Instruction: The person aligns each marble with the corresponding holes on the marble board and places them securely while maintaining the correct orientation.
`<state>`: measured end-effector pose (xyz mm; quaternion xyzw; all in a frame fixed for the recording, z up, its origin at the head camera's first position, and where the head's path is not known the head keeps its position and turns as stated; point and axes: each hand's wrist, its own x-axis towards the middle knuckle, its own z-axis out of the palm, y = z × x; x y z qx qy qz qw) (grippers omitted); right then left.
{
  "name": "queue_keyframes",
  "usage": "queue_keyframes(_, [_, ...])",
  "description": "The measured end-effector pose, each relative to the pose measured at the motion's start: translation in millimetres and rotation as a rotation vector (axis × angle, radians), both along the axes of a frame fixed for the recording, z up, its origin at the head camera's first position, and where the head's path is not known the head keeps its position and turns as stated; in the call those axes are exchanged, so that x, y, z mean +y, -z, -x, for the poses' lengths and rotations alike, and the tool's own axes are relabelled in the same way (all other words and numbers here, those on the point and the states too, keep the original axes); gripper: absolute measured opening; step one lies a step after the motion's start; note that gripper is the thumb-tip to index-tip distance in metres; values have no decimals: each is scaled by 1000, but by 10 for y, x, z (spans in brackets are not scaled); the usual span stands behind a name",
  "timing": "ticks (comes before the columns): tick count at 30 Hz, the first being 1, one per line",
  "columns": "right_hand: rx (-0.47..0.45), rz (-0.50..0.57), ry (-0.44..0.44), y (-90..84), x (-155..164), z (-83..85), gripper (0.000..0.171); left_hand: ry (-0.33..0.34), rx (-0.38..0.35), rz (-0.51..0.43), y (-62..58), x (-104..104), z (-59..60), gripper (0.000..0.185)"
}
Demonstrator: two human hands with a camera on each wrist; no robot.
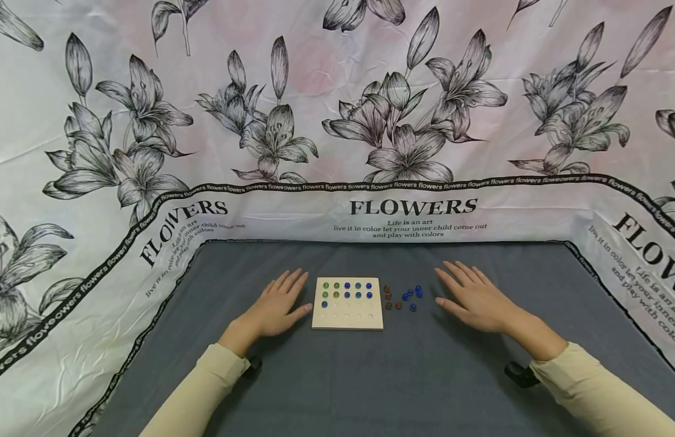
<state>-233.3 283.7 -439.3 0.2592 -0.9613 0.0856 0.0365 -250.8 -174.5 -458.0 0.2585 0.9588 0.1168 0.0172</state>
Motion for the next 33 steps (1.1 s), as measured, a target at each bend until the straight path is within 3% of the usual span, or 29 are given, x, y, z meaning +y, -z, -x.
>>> queue_keyframes(6, [34,80,-40,29,-22,9,68,-6,-25,-15,27,30,-21,75])
queue_keyframes(16, [-189,318,14,83,-73,-52,69,15,-107,-40,93,102,-82,74])
queue_keyframes(26, [-222,446,41,53,-182,-62,65,15,-145,-14,67,133,-96,70])
queue_keyframes(33, [-256,519,53,136,-219,-21,62,32,-181,-8,48,123,-111,67])
